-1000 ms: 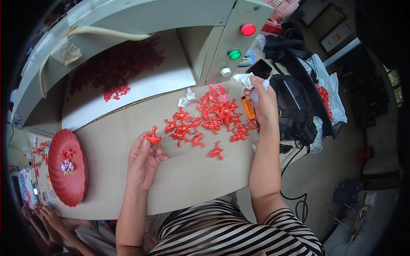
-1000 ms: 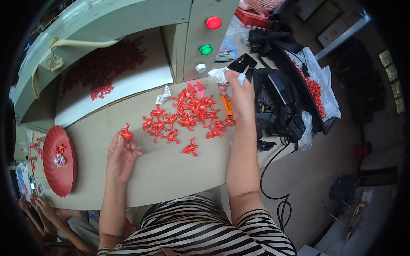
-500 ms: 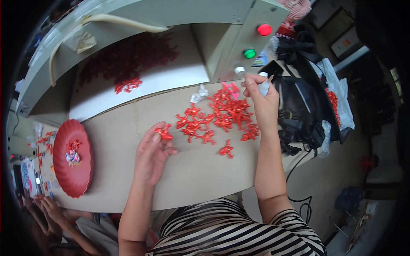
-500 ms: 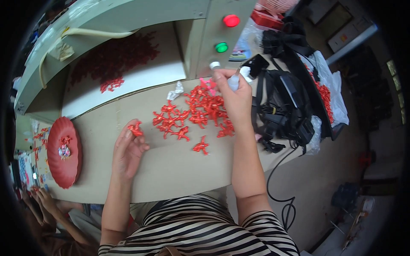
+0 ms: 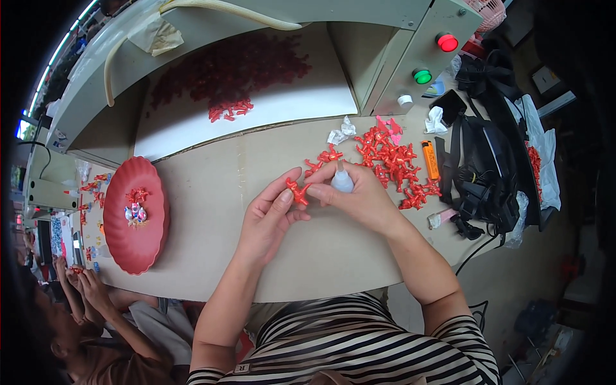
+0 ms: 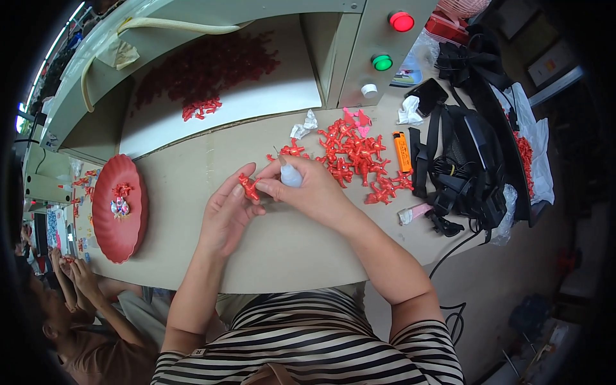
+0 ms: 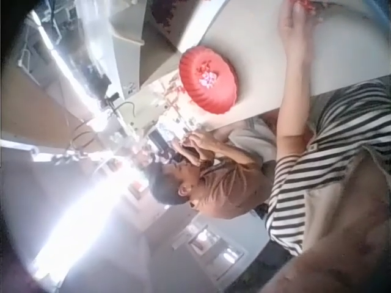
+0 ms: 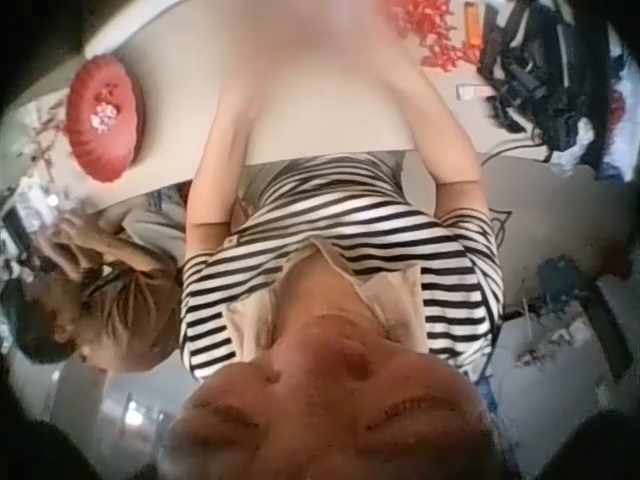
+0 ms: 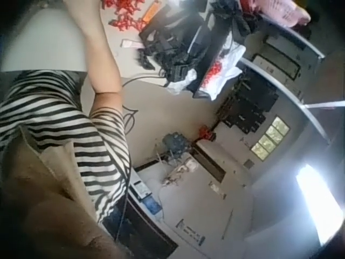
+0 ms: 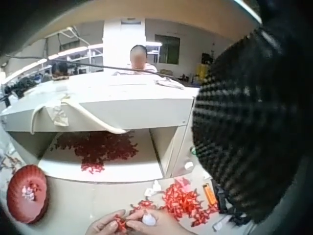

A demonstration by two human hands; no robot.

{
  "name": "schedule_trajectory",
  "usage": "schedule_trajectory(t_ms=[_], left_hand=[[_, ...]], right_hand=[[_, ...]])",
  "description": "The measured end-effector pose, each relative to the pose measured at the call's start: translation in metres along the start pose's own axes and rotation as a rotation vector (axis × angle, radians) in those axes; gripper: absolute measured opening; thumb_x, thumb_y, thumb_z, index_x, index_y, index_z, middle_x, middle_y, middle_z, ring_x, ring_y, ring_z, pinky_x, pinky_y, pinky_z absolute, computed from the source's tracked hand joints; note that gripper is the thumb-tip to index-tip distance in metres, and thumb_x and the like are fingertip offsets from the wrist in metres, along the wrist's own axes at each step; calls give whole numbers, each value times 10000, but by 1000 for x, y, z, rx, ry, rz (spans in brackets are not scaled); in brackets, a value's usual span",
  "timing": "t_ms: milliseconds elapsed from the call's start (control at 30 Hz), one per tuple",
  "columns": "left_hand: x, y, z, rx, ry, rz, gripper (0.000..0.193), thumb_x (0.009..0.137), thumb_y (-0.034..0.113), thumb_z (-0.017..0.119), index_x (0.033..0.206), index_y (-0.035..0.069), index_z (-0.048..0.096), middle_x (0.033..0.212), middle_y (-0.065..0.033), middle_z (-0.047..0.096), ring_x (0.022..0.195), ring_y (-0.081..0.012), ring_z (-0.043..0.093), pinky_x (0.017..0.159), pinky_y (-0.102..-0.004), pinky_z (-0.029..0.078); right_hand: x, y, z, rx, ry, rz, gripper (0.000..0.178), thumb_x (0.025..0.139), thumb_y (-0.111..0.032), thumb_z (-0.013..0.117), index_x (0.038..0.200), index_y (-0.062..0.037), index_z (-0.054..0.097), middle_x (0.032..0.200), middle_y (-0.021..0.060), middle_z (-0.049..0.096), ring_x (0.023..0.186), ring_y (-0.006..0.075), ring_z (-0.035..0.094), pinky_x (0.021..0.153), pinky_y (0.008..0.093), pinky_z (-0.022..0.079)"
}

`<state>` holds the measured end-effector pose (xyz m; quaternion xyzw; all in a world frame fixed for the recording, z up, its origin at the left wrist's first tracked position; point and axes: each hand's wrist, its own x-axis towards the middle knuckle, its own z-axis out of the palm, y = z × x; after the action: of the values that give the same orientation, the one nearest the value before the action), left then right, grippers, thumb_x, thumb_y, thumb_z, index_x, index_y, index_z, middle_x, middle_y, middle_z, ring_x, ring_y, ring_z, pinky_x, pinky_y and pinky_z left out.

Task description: The person assembles small red plastic parts by hand, applying glue from a squeeze bottle to join them.

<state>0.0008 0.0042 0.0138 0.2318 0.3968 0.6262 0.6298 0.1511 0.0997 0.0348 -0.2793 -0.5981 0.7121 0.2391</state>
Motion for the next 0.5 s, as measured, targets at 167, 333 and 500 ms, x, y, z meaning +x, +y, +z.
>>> schedule_trajectory(t_ms=[167,333,500], left_hand=[[1,-4,-2,36,16,3,385,901,146,480,1257,14,414,955,-22,570,807,-88,529,721,-276,488],[0,-6,-3,25,48,8,356,900,139,481,1229,8,439,946,-20,570,802,-87,532,722,-274,490],[0,-7,-3,1,57,13,336,900,138,482,1209,9,455,936,-18,572,795,-83,535,720,-272,492]], right_hand=[[0,3,3,-56,60,15,129,810,-117,619,889,-18,594,798,19,587,681,59,518,616,202,428],[0,5,5,-68,57,11,121,810,-119,619,874,-19,595,782,9,585,677,52,514,609,201,422],[1,7,6,-49,51,7,120,812,-125,618,872,-23,598,761,-1,578,665,45,506,602,197,417]])
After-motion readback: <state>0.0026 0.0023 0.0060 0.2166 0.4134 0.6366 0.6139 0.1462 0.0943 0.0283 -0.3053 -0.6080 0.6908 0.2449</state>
